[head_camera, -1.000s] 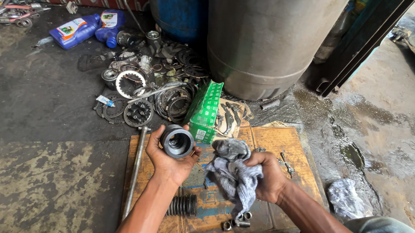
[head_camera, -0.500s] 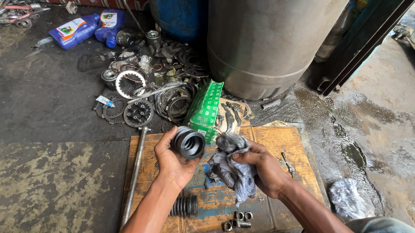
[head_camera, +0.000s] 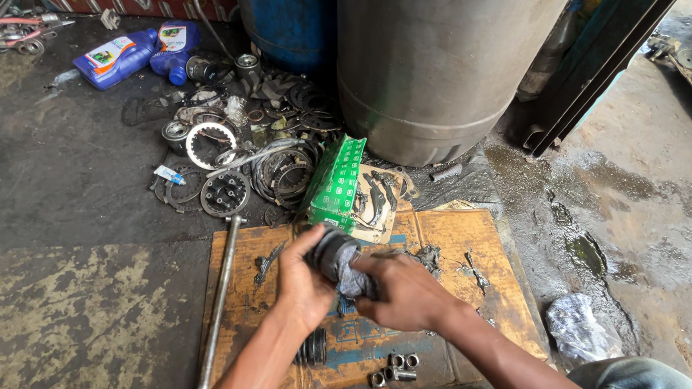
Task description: The person cleans a cylindrical mechanical part using a rag. They wipe the exterior and interior surfaces, rotate the part to access different areas, and repeatedly rub the surface to remove grime.
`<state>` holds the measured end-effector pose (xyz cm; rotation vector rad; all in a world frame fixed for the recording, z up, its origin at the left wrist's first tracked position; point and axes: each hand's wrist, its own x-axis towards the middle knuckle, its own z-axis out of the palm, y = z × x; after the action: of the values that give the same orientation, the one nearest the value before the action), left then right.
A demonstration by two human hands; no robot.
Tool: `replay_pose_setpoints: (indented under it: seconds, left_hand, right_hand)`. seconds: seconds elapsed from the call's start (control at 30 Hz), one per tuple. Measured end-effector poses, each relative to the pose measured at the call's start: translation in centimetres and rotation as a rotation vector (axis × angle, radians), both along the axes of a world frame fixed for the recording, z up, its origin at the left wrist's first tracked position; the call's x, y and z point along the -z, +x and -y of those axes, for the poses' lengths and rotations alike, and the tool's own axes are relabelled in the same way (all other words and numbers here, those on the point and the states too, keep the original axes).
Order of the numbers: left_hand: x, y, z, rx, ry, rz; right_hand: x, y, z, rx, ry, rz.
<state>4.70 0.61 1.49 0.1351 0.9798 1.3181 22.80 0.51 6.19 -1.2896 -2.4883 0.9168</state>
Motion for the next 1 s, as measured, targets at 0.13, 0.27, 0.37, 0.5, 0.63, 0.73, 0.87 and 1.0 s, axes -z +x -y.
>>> replay_pose_setpoints:
  seconds: [0.13, 0.27, 0.37, 0.5, 0.63, 0.73, 0.87, 1.0]
  left_hand:
    - [0.4, 1.5, 0.9, 0.138, 0.167, -0.167]
    - [0.1, 2.2, 1.5, 0.181, 0.133, -0.262]
    - [-0.5, 2.1, 1.4, 0.17, 0.129, -0.271]
    - [-1.0, 1.7, 1.4, 0.176, 0.147, -0.372]
    - [-1.4, 1.4, 1.2, 0.169, 0.184, -0.355]
    - [-1.7, 1.0, 0.4, 0.181, 0.061, -0.285]
    - [-1.5, 0.9, -0.4, 0.136, -0.125, -0.151]
    - [-0.2, 2.0, 0.0, 0.11, -0.134, -0.182]
  right_hand:
    - [0.0, -0.9, 0.2, -0.03, 0.176, 0.387]
    - [1.0, -1.1, 0.6, 0.008, 0.268, 0.491]
    - [1.6, -1.3, 0.6, 0.07, 0.314, 0.385]
    - [1.7, -1.5, 0.7, 0.02, 0.222, 0.457]
    - [1.3, -1.2, 0.7, 0.025, 0.272, 0.321]
    - [1.0, -1.3, 0.6, 0.016, 0.21, 0.375]
    - [0.7, -2.1, 0.8, -0.014, 0.128, 0.454]
    - [0.8, -2.3, 1.4, 0.021, 0.014, 0.16]
